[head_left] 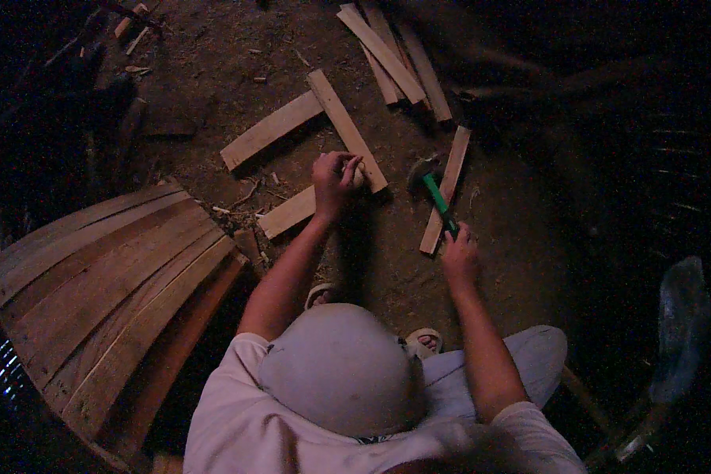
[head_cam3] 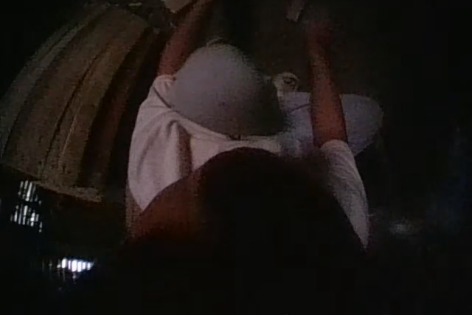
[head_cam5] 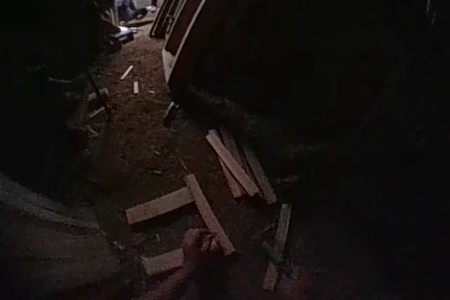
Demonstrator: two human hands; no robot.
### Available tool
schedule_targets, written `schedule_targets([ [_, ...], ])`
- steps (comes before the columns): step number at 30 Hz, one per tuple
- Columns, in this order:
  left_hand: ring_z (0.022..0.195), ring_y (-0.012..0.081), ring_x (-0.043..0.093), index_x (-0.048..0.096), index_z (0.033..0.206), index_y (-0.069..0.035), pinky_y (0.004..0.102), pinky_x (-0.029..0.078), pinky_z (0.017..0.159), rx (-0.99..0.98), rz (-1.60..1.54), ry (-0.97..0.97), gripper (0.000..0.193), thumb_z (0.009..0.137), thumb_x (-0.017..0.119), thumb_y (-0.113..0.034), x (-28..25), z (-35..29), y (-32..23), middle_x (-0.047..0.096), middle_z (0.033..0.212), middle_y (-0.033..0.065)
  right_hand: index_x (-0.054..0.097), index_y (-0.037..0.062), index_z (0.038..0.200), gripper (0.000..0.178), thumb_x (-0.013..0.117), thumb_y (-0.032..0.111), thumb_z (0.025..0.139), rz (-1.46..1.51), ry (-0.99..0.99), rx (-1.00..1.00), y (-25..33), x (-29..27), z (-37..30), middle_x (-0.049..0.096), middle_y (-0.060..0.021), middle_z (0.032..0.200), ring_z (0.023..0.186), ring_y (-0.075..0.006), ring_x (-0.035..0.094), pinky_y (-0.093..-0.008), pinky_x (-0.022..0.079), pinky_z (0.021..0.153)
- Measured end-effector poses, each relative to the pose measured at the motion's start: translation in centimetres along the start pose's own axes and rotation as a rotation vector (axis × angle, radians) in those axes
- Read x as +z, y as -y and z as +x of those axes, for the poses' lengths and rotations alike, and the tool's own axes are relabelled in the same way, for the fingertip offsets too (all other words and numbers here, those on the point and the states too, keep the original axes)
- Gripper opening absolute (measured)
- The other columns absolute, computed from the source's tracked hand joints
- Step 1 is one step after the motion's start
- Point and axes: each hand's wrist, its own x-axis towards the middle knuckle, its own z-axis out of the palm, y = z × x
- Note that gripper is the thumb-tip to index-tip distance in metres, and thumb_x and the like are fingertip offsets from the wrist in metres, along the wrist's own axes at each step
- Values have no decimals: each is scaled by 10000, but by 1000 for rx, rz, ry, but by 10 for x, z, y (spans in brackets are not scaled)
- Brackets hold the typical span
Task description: The person assembles a small wooden frame by hammering nails into wooden planks. They then attach the frame to a larger wooden box and add additional planks to the top.
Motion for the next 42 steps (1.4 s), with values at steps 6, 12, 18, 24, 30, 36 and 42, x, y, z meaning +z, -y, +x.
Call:
schedule_targets([
  [6,840,321,602,657,893,-44,421,434,752,-25,72,12,131,875,714,-161,-1,1,0,655,852,123,438,63,1344,429,554,286,997,-69,289,143,7,14,0,641,-258,945,861,-479,634,-547,506,689],
  [12,817,333,600,642,888,-41,435,443,731,4,91,41,126,874,707,-148,-2,5,5,656,834,131,436,78,1344,419,557,272,993,0,329,189,5,16,5,647,-276,958,878,-486,628,-559,503,696],
  [18,782,338,612,637,867,-40,434,461,715,18,43,34,118,860,721,-123,-3,10,5,649,800,139,444,82,1341,415,558,280,994,-26,309,180,3,24,7,654,-277,984,889,-484,631,-550,507,749],
  [24,763,344,619,633,860,-29,433,472,695,14,49,46,138,841,743,-110,-4,11,3,641,797,148,449,59,1317,391,548,259,996,-39,161,3,-3,32,1,660,-270,980,889,-470,637,-544,499,791],
  [30,743,335,598,632,856,-45,430,455,679,48,58,96,141,819,742,-126,-1,10,12,617,771,134,444,54,1327,385,537,237,1001,10,293,118,2,26,7,655,-286,986,884,-481,631,-545,497,767],
  [36,750,323,589,639,857,-66,421,436,705,118,90,137,141,797,743,-139,0,7,13,612,760,111,502,49,1264,312,541,211,1001,303,337,244,5,4,5,658,-273,998,900,-471,637,-506,491,723],
  [42,735,322,589,646,834,-73,418,436,712,99,103,166,161,804,757,-184,1,6,1,615,737,105,569,33,1202,257,552,184,996,484,232,170,21,-42,-7,647,-222,964,867,-391,642,-455,496,716],
])
